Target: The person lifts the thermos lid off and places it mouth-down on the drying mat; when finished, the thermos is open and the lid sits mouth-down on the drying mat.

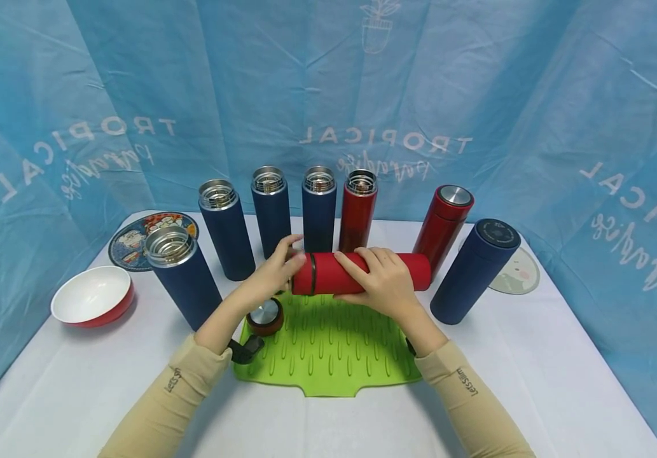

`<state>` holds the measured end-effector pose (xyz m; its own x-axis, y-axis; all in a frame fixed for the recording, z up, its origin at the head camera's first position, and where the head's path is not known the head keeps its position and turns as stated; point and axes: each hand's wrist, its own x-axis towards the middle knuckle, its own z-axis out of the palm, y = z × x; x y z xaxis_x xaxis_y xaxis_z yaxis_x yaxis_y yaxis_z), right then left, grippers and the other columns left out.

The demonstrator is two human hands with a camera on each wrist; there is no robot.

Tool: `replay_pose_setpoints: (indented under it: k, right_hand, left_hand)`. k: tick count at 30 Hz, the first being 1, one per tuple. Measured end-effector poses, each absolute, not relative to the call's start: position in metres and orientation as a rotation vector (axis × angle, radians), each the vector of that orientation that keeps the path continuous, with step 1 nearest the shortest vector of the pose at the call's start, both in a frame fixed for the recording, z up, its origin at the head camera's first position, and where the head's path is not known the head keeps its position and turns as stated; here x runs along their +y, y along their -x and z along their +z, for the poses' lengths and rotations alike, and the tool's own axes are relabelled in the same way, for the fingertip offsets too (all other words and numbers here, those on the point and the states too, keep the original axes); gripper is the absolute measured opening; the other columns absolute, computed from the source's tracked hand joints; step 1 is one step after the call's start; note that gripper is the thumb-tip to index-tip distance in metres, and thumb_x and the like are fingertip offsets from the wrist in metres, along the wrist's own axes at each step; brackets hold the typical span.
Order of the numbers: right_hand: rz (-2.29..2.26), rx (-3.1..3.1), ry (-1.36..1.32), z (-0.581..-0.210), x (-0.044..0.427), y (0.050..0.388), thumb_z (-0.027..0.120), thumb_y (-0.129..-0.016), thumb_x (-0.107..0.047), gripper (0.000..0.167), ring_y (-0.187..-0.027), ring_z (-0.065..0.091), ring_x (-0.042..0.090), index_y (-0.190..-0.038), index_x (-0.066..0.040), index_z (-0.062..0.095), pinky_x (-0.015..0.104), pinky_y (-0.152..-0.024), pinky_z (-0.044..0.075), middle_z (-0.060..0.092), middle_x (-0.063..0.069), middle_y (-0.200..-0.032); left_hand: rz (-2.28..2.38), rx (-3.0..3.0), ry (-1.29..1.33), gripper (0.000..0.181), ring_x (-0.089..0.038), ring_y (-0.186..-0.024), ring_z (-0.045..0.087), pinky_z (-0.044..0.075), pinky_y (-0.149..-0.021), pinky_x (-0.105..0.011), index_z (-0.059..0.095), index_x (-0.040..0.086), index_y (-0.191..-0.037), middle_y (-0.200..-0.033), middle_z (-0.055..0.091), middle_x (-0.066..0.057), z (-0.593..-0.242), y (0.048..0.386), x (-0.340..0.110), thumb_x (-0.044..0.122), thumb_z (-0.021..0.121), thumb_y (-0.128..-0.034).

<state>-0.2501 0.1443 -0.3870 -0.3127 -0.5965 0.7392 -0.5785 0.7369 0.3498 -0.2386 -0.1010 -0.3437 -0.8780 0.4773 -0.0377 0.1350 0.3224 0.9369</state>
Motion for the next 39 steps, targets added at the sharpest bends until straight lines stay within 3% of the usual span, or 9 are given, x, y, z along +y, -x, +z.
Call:
replay_pose_setpoints:
  k: [2, 4, 9, 19, 25, 28, 32, 36, 39]
  right_hand:
    - [-0.031, -1.997, -0.89, -0.388, 0.145, 0.251, 0.072, -0.064, -0.062, 0.077, -0.084, 0.062, 0.028, -0.127, -0.022, 0.055, 0.041, -0.077, 0.051, 0.063, 0.012, -0.099]
    - [-0.032, -1.999, -0.886, -0.389, 0.146, 0.252, 0.072, -0.064, -0.062, 0.077, -0.084, 0.062, 0.028, -0.127, -0.021, 0.055, 0.041, -0.076, 0.051, 0.063, 0.012, -0.099]
    - [-0.02, -1.998, -0.882, -0.39, 0.148, 0.253, 0.072, -0.065, -0.062, 0.077, -0.084, 0.062, 0.028, -0.128, -0.021, 0.055, 0.041, -0.077, 0.051, 0.063, 0.013, -0.099]
    - [0.006, -1.977, -0.876, -0.389, 0.149, 0.253, 0.074, -0.063, -0.06, 0.079, -0.085, 0.062, 0.029, -0.128, -0.02, 0.055, 0.042, -0.077, 0.051, 0.063, 0.013, -0.1]
    - [0.021, -1.971, -0.869, -0.387, 0.151, 0.252, 0.072, -0.065, -0.061, 0.078, -0.085, 0.062, 0.029, -0.129, -0.019, 0.054, 0.042, -0.078, 0.051, 0.064, 0.013, -0.099]
    - [0.024, -1.958, -0.874, -0.387, 0.152, 0.253, 0.072, -0.066, -0.061, 0.078, -0.084, 0.062, 0.029, -0.129, -0.018, 0.054, 0.042, -0.076, 0.051, 0.064, 0.014, -0.098]
    - [0.024, -1.957, -0.881, -0.389, 0.153, 0.253, 0.071, -0.066, -0.061, 0.078, -0.083, 0.062, 0.029, -0.128, -0.018, 0.054, 0.042, -0.076, 0.051, 0.064, 0.014, -0.097]
    - [0.024, -1.979, -0.874, -0.389, 0.153, 0.252, 0.073, -0.064, -0.06, 0.079, -0.085, 0.062, 0.029, -0.128, -0.018, 0.054, 0.042, -0.077, 0.051, 0.064, 0.014, -0.099]
    - [0.034, -1.985, -0.867, -0.389, 0.153, 0.251, 0.076, -0.062, -0.059, 0.08, -0.085, 0.062, 0.029, -0.128, -0.018, 0.055, 0.042, -0.078, 0.05, 0.064, 0.014, -0.099]
  left_hand:
    - [1.486, 2.45, -0.835, 0.079, -0.032, -0.126, 0.038, 0.042, -0.093, -0.048, 0.022, 0.014, -0.144, -0.142, 0.026, -0.013, -0.346, 0.238, -0.104, 0.034, 0.068, -0.0834]
    - [1.389, 2.599, -1.028, 0.083, -0.03, -0.129, 0.032, 0.038, -0.097, -0.049, 0.032, 0.013, -0.14, -0.143, 0.028, -0.011, -0.348, 0.238, -0.107, 0.019, 0.08, -0.0721]
    - [1.317, 2.687, -1.17, 0.061, -0.024, -0.12, 0.04, 0.044, -0.091, -0.044, 0.046, 0.008, -0.122, -0.133, 0.04, -0.008, -0.35, 0.236, -0.109, -0.001, 0.076, -0.0693]
    - [1.483, 2.515, -0.747, 0.055, -0.025, -0.095, 0.055, 0.05, -0.071, -0.032, 0.032, 0.01, -0.132, -0.124, 0.05, -0.016, -0.346, 0.237, -0.105, 0.021, 0.062, -0.088]
    - [1.47, 2.494, -0.653, 0.053, -0.025, -0.069, 0.058, 0.048, -0.069, -0.036, 0.029, 0.014, -0.136, -0.119, 0.053, -0.016, -0.344, 0.237, -0.103, 0.039, 0.05, -0.0939]
    - [1.476, 2.492, -0.708, 0.064, -0.03, -0.094, 0.059, 0.049, -0.078, -0.041, 0.025, 0.018, -0.141, -0.133, 0.042, -0.015, -0.346, 0.238, -0.104, 0.037, 0.058, -0.09]
    - [1.436, 2.55, -0.999, 0.086, -0.032, -0.128, 0.035, 0.043, -0.093, -0.045, 0.026, 0.015, -0.142, -0.149, 0.018, -0.012, -0.354, 0.238, -0.106, 0.016, 0.078, -0.074]
    - [1.41, 2.628, -1.193, 0.074, -0.028, -0.127, 0.036, 0.043, -0.094, -0.045, 0.041, 0.01, -0.132, -0.144, 0.029, -0.013, -0.357, 0.238, -0.107, -0.004, 0.077, -0.0686]
    - [1.478, 2.602, -1.123, 0.067, -0.027, -0.119, 0.047, 0.047, -0.089, -0.043, 0.046, 0.01, -0.129, -0.136, 0.04, -0.012, -0.355, 0.236, -0.107, -0.008, 0.072, -0.07]
